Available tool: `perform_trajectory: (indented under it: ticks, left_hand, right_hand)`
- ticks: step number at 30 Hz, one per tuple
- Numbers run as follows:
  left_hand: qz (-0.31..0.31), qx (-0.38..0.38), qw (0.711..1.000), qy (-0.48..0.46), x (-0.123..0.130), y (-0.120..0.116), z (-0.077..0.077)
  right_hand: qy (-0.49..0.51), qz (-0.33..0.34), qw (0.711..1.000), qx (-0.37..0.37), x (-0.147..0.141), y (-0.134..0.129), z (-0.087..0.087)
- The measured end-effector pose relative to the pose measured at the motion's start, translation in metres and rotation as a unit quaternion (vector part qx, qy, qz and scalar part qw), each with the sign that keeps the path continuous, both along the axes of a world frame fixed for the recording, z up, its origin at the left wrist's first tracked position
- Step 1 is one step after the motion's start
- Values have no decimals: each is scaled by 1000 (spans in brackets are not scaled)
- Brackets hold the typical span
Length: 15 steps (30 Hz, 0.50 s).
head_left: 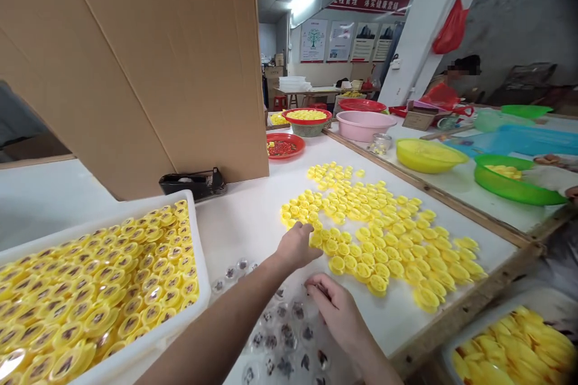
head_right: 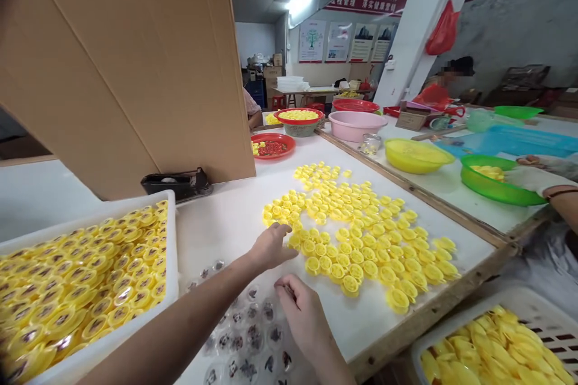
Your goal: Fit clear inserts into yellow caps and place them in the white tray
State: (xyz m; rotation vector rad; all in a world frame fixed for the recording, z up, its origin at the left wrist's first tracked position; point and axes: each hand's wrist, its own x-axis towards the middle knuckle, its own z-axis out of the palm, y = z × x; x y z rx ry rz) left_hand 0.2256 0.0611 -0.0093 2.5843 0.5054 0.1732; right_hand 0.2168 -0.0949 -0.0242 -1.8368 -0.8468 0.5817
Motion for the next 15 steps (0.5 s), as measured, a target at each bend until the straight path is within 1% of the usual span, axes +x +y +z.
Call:
perform_trajectory:
  ticks: [2, 4, 6, 8, 11, 15]
  left_hand:
    - [16, 8, 1000, 6, 9, -9, -10]
    - [27, 14, 1000, 7, 12, -15, -17]
    - [35, 16, 999, 3, 9, -17, -19]
    - [43, 10, 999, -3, 0, -14, -16]
    - [48, -15, 999, -14, -28, -7, -5]
    - [55, -71, 996, -26, -88, -7, 15]
  right_hand:
    - [56, -3, 998, 12, 2, -4, -4]
    - [120, 2, 992, 34, 4, -6, -6]
    - [187, 12, 980, 62, 6, -6, -8]
    - [238, 16, 968, 84, 7, -7, -8]
    - [253, 13, 963, 91, 6, -8, -8]
    - [231, 8, 969, 85, 1, -8, -4]
